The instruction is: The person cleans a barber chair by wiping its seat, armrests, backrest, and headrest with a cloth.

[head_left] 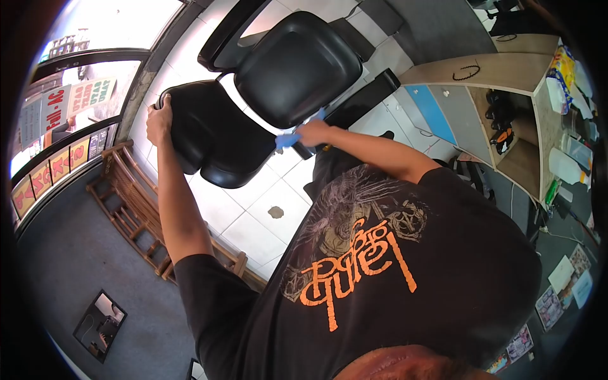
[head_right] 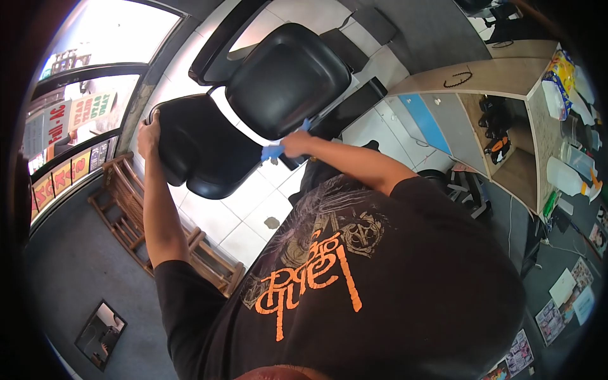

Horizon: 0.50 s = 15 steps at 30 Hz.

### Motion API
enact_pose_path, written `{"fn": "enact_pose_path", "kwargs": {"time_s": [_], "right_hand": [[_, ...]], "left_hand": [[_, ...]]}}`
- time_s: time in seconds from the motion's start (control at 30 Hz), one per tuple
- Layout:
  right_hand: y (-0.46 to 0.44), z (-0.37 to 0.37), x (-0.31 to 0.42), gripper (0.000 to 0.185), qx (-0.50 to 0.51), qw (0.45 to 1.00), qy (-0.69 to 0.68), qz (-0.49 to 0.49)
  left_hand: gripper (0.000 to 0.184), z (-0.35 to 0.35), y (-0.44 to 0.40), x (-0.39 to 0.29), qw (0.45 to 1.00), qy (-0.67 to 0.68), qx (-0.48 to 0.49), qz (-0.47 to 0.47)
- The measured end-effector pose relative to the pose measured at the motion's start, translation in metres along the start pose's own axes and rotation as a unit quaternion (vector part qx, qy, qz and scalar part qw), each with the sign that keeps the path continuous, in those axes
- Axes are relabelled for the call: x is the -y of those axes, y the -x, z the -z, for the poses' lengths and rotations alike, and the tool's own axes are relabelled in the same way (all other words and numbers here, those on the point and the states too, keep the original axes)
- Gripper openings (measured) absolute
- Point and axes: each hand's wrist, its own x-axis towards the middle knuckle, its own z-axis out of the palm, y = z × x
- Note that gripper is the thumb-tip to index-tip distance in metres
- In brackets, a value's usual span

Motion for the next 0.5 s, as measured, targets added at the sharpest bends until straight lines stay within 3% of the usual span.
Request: {"fn": "enact_pose_path", "kwargs": {"time_s": [0.1,0.23,0.3,0.4,0.5], "right_hand": [[0.000,-0.007,-0.016,0.035,-0.027,0.993,0.011,0.116],[0.038,0.060,-0.087,0.035,-0.062,0.995,0.043,0.059],[0.067,0.105,-0.129,0.040,-0.071,0.994,0.073,-0.043],[0.093,0.152,-0.211,0.035,-0.151,0.974,0.117,-0.124],[0.092,0.158,-0.248,0.035,-0.221,0.950,0.153,-0.162]], "left_hand": [[0.085,0.002,0.002,-0.001,1.000,0.004,0.000,0.004],[0.085,0.002,0.003,-0.001,1.000,0.008,0.004,0.003],[0.084,0.001,0.002,-0.001,1.000,0.013,0.005,0.002],[0.084,0.002,0.002,0.000,1.000,0.014,0.004,0.009],[0.083,0.003,0.004,-0.001,1.000,0.016,0.006,0.014]]}}
